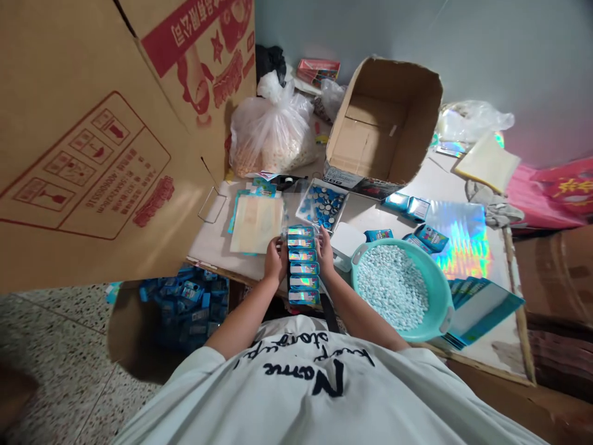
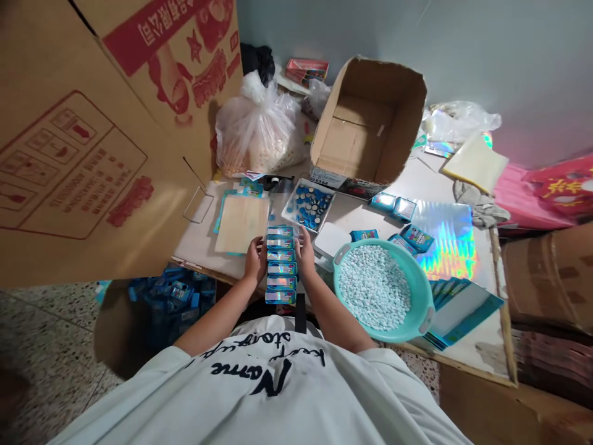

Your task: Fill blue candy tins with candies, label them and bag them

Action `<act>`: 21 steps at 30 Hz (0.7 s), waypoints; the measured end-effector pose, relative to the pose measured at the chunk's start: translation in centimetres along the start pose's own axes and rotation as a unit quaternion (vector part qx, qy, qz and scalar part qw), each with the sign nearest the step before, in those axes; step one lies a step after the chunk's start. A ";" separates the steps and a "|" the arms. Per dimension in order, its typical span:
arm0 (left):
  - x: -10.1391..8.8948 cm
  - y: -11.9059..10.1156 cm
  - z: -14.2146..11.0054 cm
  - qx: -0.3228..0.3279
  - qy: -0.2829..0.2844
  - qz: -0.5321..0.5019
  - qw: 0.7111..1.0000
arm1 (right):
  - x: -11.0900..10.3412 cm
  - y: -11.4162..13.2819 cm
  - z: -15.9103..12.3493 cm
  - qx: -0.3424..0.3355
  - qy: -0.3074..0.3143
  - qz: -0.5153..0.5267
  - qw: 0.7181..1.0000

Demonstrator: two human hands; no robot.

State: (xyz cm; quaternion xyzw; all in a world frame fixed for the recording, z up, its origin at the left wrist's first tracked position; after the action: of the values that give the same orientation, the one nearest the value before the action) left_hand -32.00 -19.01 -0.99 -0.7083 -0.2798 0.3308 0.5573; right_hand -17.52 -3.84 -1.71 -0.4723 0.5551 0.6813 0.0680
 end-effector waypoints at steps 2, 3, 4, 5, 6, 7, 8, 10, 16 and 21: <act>-0.1 -0.2 0.0 -0.014 -0.005 0.016 1.000 | -0.3 -0.2 -0.2 0.018 0.008 -0.029 0.999; -0.1 -0.5 -0.1 -0.018 -0.005 0.027 0.999 | -0.5 -0.1 -0.3 0.024 0.015 -0.046 0.999; 0.0 -0.8 -0.1 -0.020 -0.002 0.040 0.999 | -0.9 0.1 -0.3 0.026 0.021 -0.062 0.997; 0.0 -1.2 0.0 -0.019 0.002 0.054 0.998 | -1.3 0.4 -0.2 0.025 0.027 -0.078 0.996; 0.0 -1.7 0.1 -0.016 0.009 0.070 0.997 | -1.7 0.9 -0.1 0.022 0.030 -0.091 0.995; 0.0 -2.2 0.2 -0.010 0.017 0.088 0.996 | -2.2 1.4 0.1 0.018 0.029 -0.101 0.994; 0.0 -2.7 0.5 0.001 0.029 0.108 0.994 | -2.6 1.9 0.4 0.016 0.025 -0.109 0.994; 0.1 -3.5 1.1 0.030 0.063 0.148 0.987 | -3.4 2.7 1.0 0.018 0.010 -0.119 0.993; 0.6 -4.2 3.0 0.081 0.145 0.241 0.956 | -3.2 1.2 1.8 0.097 -0.060 -0.072 0.991; 0.7 -4.5 3.6 0.068 0.153 0.293 0.941 | -1.2 -1.1 0.9 0.149 -0.083 -0.011 0.985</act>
State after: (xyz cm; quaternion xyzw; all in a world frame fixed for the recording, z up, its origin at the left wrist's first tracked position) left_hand -34.54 -15.32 2.74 -0.7611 0.0519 0.3858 0.5188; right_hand -16.65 -2.12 -1.66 -0.4050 0.6374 0.6271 0.1908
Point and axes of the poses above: each hand's wrist, its own z-axis towards the middle knuckle, its own x-axis out of the palm, y = z × x, the point moved 10 cm from there along z, towards the middle knuckle, and after that the axes turned 14 degrees about -z, right-handed, at the moved point
